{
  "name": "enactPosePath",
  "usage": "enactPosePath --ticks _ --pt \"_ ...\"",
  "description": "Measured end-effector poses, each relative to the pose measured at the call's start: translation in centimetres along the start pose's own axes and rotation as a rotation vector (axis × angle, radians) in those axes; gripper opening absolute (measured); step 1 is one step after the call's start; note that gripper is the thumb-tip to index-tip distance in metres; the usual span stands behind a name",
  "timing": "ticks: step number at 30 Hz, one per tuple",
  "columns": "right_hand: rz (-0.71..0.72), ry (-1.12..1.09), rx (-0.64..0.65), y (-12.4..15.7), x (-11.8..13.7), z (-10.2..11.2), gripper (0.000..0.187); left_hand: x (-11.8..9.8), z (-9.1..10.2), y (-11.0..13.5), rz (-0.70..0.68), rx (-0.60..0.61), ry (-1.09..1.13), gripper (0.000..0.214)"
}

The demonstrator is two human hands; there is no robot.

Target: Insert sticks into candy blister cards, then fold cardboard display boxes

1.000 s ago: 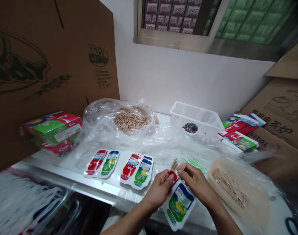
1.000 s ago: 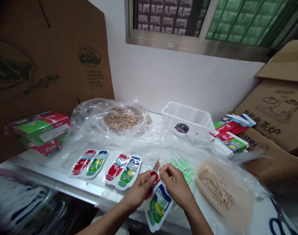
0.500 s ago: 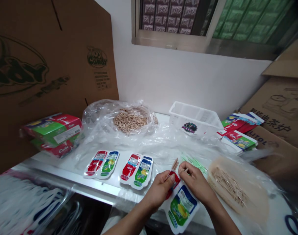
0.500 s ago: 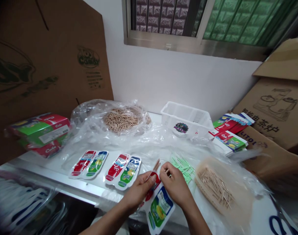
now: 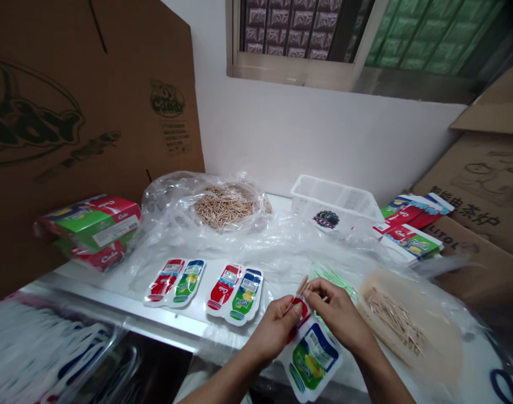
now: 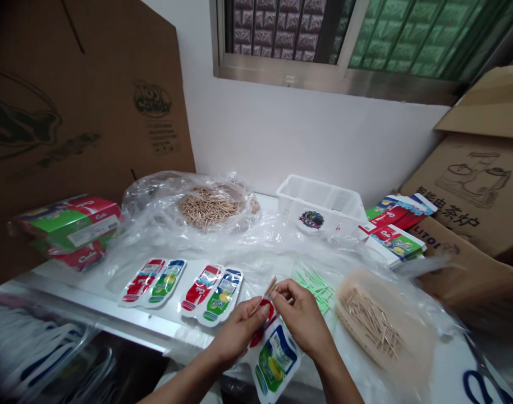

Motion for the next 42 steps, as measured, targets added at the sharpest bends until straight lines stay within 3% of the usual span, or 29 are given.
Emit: enactPosePath --ticks 9,13,17,22,28,33,38,42 --pt "-0.017 0.006 -0.023 0.5 -0.2 0.1 0.008 0.1 -0.2 0.0 -0.014 0.004 0.068 0.041" --pt "0.058 -0.056 -0.007 0.2 0.1 -0.2 0.021 -0.1 -0.5 0.1 -0.042 0.033 0.072 0.039" --pt "0.04 -0.021 -0.006 0.0 0.0 -0.1 0.023 0.2 -0.2 0.3 -0.023 0.02 0.054 0.042" --pt "0.031 0.023 -0.049 -0.2 0.0 0.2 0.013 0.9 0.1 0.3 0.045 -0.046 0.014 0.052" --pt "0.071 -0.038 -0.022 -0.2 -0.1 0.1 0.004 0.3 -0.5 0.2 -0.011 -0.039 0.066 0.056" --pt "0.049 -0.112 0.003 0.1 0.2 -0.3 0.023 0.3 -0.6 0.3 -0.005 -0.026 0.079 0.055" --pt "0.101 -0.021 0.002 0.1 0.9 -0.1 0.024 0.1 -0.5 0.4 0.003 -0.013 0.052 0.055" --pt "0.032 0.049 -0.011 0.3 0.7 0.3 0.025 -0.3 -0.2 0.4 -0.004 -0.016 0.03 0.055"
Point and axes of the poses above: each hand's wrist, its own y-axis away from the middle knuckle, its own z-axis out of the back of the hand, x = y × z, the point moved 4 cm from there along -y, towards the middle knuckle, and after that the axes turned 11 degrees about x, right-handed, at the moved point
